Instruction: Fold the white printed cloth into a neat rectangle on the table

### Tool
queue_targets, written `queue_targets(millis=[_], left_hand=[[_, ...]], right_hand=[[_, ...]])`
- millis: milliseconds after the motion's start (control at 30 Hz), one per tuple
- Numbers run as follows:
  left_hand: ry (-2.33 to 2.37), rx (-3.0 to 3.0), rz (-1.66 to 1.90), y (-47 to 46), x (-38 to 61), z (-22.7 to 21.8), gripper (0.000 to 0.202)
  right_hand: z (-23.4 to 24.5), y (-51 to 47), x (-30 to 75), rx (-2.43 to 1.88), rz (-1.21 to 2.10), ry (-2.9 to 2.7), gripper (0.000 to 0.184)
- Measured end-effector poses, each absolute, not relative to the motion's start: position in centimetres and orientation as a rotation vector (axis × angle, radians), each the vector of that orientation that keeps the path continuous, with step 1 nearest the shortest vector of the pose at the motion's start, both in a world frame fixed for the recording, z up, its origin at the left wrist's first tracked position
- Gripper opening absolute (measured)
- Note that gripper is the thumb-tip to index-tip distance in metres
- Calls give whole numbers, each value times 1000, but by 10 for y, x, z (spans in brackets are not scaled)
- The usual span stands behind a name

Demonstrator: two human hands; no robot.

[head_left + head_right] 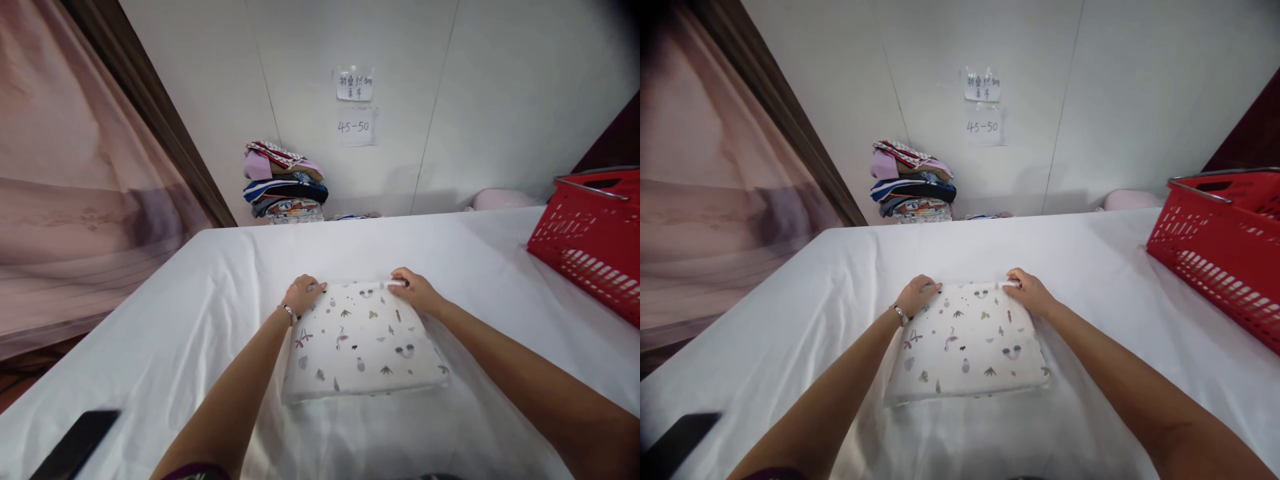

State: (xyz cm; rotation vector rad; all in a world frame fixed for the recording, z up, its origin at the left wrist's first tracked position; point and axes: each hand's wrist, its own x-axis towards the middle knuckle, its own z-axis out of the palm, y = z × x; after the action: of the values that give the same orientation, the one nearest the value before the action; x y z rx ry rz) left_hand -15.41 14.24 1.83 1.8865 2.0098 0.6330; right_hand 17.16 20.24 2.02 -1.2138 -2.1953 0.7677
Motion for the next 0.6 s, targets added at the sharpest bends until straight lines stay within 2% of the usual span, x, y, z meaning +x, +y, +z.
queue_targets(millis=[100, 300, 500, 600], left_hand=[[2034, 1916, 550, 145, -151, 20, 34], [2222, 1935, 394, 150, -144, 16, 35], [2221, 1955, 486, 140, -137, 23, 31], [2094, 2148, 533, 118, -120, 28, 44]], right_hand=[[19, 205, 168, -1331, 739, -2124, 32], [10, 204, 158, -1434, 537, -2223, 26], [10, 203, 161, -1464, 467, -2292, 30], [18, 193, 161, -1444, 308, -2309, 41]])
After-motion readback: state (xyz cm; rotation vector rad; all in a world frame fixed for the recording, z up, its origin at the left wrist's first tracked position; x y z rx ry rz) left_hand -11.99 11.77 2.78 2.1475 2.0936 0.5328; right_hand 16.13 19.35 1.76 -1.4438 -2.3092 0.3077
